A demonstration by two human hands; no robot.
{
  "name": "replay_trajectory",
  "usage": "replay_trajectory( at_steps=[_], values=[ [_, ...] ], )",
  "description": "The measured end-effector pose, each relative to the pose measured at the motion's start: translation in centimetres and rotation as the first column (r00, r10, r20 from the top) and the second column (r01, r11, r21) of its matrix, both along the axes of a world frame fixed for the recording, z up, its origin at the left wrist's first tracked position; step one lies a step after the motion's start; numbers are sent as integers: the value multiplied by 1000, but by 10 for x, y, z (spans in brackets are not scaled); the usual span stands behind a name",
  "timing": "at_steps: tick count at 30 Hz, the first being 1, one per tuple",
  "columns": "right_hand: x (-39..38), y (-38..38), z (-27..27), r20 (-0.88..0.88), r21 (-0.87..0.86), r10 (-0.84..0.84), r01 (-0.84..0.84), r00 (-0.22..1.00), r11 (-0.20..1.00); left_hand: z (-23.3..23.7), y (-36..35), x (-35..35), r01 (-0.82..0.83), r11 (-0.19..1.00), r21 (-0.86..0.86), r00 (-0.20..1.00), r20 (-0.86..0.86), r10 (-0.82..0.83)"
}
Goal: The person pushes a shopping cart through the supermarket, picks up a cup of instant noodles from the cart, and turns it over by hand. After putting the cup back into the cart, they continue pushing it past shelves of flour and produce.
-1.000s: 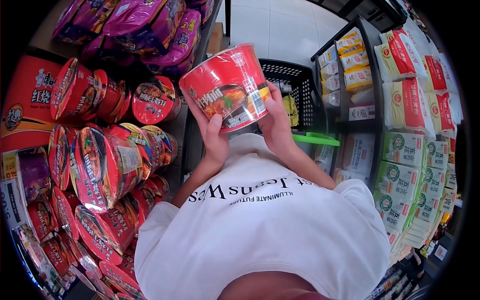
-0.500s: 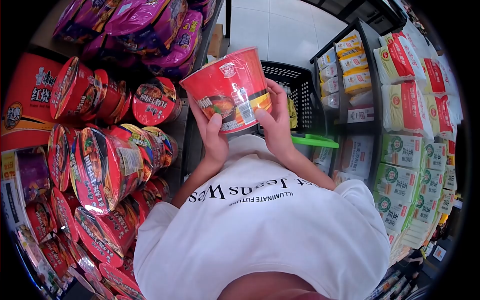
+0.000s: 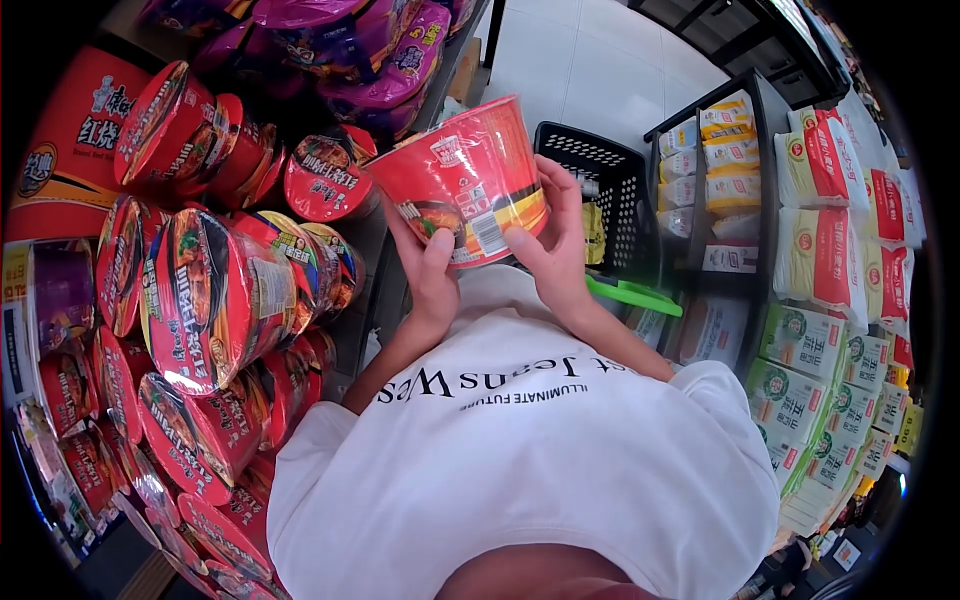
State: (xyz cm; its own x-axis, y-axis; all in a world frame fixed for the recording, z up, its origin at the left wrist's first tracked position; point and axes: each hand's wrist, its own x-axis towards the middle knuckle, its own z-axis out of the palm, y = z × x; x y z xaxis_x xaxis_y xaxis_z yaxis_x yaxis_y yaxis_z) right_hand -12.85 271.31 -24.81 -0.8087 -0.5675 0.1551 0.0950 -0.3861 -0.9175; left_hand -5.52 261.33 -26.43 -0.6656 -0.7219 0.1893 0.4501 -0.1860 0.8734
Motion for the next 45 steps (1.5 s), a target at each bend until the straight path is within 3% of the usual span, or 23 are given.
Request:
replay_trajectory(
  at_steps=[7, 10, 16, 25, 36, 45],
  values=[
    [0, -7, -2, -28, -7, 30, -31, 999, 1000, 4, -1, 3, -54, 998, 20, 998, 13, 54],
    [0, -7, 0, -27, -12, 34, -34, 999, 999, -4, -8, 8, 51, 999, -1, 999, -14, -51],
    [-6, -8, 2, -49, -16, 9, -10, 999, 1000, -3, -6, -1, 41, 999, 4, 999, -19, -41],
    [-14, 7, 3, -46, 1, -87, 88, 995, 996, -3, 3, -18, 123, 991, 48, 992, 10, -123],
    [-29, 37, 9, -60, 8, -255, 256, 965, 967, -3, 22, -55, 334, 941, 62, 943, -28, -333],
    [-38, 39, -1, -145, 20, -310, 316, 940, 949, -15, 23, -65, 366, 922, 128, 928, 22, -371]
  ],
)
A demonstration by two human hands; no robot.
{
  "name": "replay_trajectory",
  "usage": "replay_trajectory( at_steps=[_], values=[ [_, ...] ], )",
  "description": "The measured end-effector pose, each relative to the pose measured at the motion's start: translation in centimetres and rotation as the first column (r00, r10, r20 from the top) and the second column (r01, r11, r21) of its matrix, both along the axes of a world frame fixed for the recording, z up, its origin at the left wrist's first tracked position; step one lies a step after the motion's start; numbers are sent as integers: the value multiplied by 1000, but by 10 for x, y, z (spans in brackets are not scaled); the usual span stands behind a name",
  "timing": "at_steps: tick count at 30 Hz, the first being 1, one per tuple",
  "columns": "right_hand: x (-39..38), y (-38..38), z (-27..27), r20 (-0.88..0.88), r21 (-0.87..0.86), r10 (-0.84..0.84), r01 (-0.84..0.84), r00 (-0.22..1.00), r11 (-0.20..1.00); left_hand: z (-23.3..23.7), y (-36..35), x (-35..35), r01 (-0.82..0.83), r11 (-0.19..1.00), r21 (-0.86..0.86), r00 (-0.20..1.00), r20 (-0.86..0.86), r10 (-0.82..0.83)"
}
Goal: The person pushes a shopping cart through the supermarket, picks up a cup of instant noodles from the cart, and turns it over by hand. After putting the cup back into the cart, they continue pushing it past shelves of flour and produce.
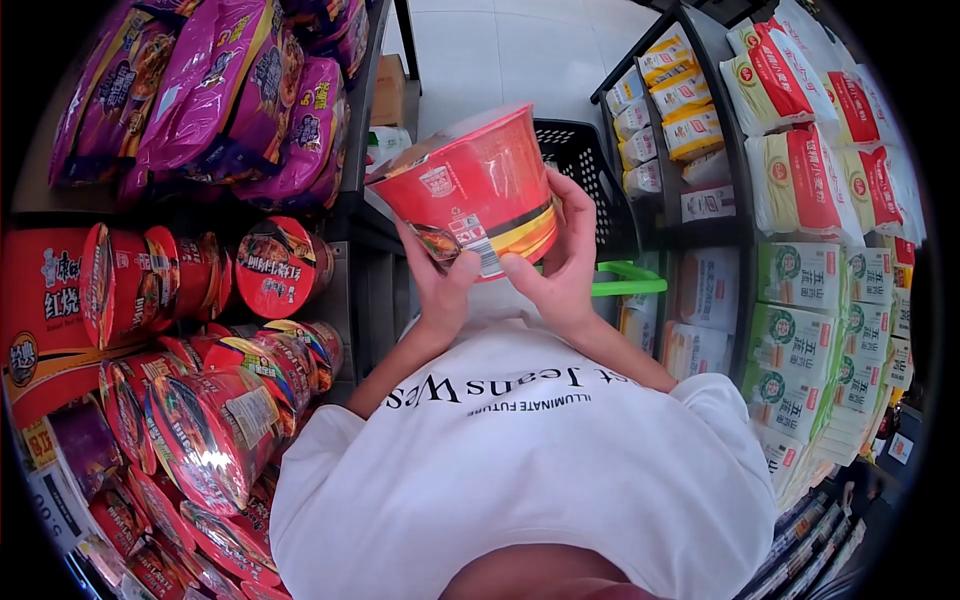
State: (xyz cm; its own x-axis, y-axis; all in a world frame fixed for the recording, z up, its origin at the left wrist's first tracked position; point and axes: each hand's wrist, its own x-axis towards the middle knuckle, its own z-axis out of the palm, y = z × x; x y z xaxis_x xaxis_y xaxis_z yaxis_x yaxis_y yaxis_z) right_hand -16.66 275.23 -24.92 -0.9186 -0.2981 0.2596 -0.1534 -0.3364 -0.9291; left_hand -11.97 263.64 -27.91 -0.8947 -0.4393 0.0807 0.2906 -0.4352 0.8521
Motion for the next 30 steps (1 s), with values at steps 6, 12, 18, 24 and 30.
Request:
replay_trajectory(
  at_steps=[6, 12, 18, 24, 30],
  values=[
    [-2, 4, -2, -294, 252, -69, 146, 953, 957, -24, -4, -1, 62, 997, 44, 998, -17, -62],
    [2, 0, 3, -459, 307, -82, 245, 885, 920, -50, -14, 10, 162, 979, 128, 986, 28, -167],
    [8, -13, 1, -513, 197, -139, 274, 847, 941, -47, -12, 20, 124, 969, 214, 992, -34, -120],
    [14, -8, 1, -546, 257, -78, 256, 834, 932, -63, -14, 28, 165, 957, 237, 986, -76, -151],
    [19, -5, 1, -611, 239, -90, 291, 787, 926, -56, -7, 33, 215, 921, 326, 976, -111, -189]
  ],
)
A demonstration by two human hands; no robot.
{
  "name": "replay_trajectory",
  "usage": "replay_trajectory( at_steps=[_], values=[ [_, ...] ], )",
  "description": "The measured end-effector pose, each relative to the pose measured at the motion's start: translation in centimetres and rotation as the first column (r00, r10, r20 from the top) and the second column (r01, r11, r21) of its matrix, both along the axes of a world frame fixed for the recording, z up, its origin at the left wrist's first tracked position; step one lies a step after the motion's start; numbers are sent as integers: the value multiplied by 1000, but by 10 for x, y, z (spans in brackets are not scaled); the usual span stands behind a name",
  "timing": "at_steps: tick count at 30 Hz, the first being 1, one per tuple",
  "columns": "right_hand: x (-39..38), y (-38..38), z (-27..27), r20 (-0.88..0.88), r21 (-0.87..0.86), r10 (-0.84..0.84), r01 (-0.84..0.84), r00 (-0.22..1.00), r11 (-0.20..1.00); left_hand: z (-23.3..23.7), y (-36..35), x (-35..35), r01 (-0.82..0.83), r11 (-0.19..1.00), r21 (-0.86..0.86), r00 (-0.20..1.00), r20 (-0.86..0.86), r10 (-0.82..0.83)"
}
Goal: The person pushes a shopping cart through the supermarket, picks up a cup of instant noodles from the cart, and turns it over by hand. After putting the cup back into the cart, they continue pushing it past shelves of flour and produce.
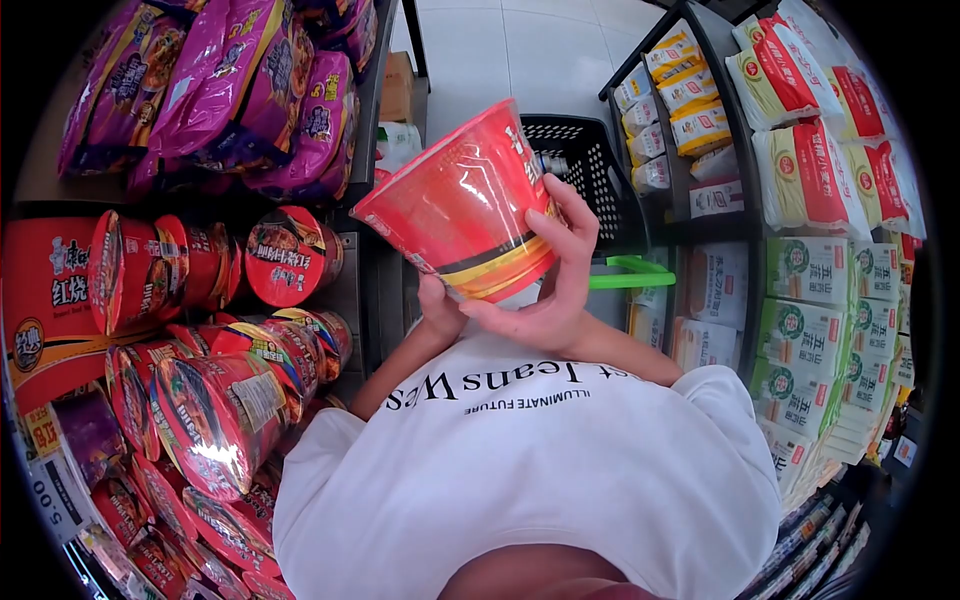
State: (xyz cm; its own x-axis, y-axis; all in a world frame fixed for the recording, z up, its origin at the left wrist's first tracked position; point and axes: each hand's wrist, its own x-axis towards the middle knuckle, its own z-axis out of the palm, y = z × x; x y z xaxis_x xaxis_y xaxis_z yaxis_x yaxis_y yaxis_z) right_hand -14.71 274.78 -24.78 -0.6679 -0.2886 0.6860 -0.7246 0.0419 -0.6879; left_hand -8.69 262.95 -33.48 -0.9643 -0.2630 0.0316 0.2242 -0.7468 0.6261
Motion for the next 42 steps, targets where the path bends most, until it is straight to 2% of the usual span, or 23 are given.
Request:
replay_trajectory(
  at_steps=[5, 8, 10, 12, 15, 28, 34, 42],
  values=[
    [6, -1, 9, -65, 9, -43, 44, 997, 999, -25, 1, 12, 96, 986, 133, 995, 7, -98],
    [8, -1, 9, -90, -1, -55, 55, 994, 998, -12, 1, 13, 115, 990, 76, 992, 33, -118],
    [9, -1, 8, -93, -1, -56, 56, 994, 998, 26, 3, 8, 152, 988, 35, 982, 104, -155],
    [9, 0, 8, -93, 7, -55, 56, 994, 998, 40, 5, 6, 191, 981, 25, 970, 148, -192],
    [9, 2, 8, -106, 15, -62, 64, 992, 998, 36, 4, 7, 219, 975, 33, 965, 138, -222],
    [8, 0, 6, -62, 27, -53, 55, 997, 998, 24, -1, 6, 184, 979, 86, 971, 139, -195],
    [7, -1, 6, -63, 26, -31, 32, 998, 999, -8, 1, 10, 82, 990, 117, 996, -34, -78],
    [6, -3, 4, -46, 21, -4, 5, 999, 1000, 11, 1, 7, 92, 986, 143, 996, -23, -89]
  ],
)
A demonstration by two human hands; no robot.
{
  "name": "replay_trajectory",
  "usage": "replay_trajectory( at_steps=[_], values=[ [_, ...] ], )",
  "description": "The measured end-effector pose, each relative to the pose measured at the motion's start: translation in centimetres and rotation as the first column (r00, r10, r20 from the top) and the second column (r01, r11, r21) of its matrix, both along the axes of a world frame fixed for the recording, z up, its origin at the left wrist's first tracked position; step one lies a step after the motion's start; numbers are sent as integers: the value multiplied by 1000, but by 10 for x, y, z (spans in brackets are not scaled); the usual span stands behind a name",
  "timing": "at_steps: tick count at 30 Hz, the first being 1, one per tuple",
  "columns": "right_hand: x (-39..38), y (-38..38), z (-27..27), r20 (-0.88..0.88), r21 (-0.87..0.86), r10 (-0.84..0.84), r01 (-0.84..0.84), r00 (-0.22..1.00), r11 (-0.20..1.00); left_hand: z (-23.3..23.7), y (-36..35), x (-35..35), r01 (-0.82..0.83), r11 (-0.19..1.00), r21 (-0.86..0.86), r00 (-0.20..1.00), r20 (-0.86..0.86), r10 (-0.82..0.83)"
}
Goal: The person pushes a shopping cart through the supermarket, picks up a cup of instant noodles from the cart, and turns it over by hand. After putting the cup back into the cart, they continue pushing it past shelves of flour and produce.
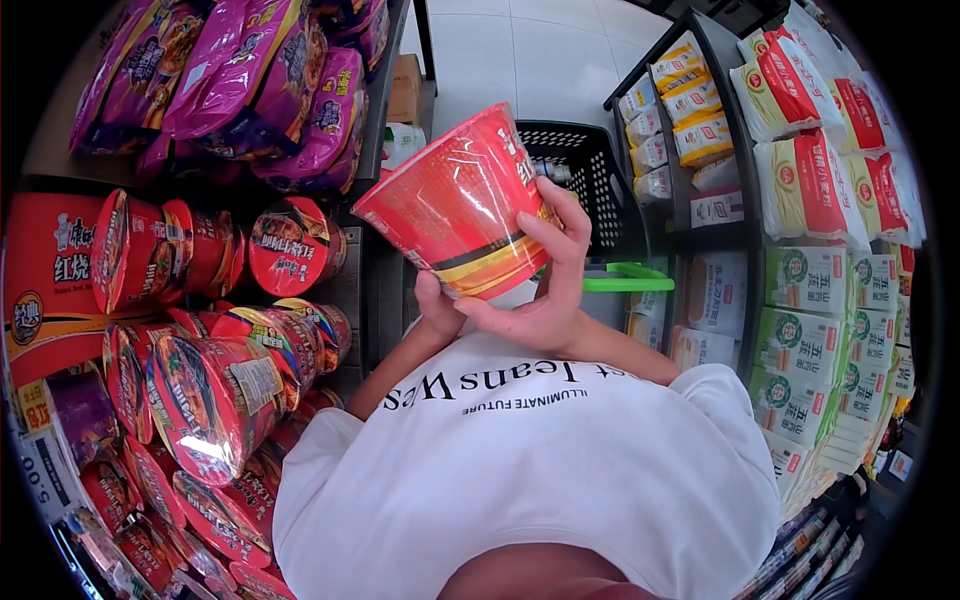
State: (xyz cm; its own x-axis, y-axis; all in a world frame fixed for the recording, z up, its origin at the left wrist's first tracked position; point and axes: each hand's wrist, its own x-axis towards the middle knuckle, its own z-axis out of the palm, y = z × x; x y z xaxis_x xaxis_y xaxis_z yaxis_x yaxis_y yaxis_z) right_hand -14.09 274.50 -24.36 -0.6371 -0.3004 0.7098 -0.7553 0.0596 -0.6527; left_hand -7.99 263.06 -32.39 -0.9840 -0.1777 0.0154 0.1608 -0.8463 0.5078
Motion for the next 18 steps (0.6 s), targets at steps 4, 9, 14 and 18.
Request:
replay_trajectory(
  at_steps=[4, 9, 14, 18],
  values=[
    [0, 0, 2, -3, 13, 2, -2, 1000, 1000, 14, 1, -1, 6, 1000, 3, 1000, 5, -6],
    [-1, -2, 1, -8, 13, 9, -9, 1000, 1000, 2, -1, -1, 3, 1000, 19, 1000, 16, -4],
    [0, -4, 1, -6, -3, 25, -25, 1000, 1000, -1, -1, 1, -38, 999, -19, 999, 9, 38],
    [0, -3, 1, 12, -1, 39, -39, 999, 999, -7, -2, 3, -64, 996, -68, 998, 1, 64]
  ],
)
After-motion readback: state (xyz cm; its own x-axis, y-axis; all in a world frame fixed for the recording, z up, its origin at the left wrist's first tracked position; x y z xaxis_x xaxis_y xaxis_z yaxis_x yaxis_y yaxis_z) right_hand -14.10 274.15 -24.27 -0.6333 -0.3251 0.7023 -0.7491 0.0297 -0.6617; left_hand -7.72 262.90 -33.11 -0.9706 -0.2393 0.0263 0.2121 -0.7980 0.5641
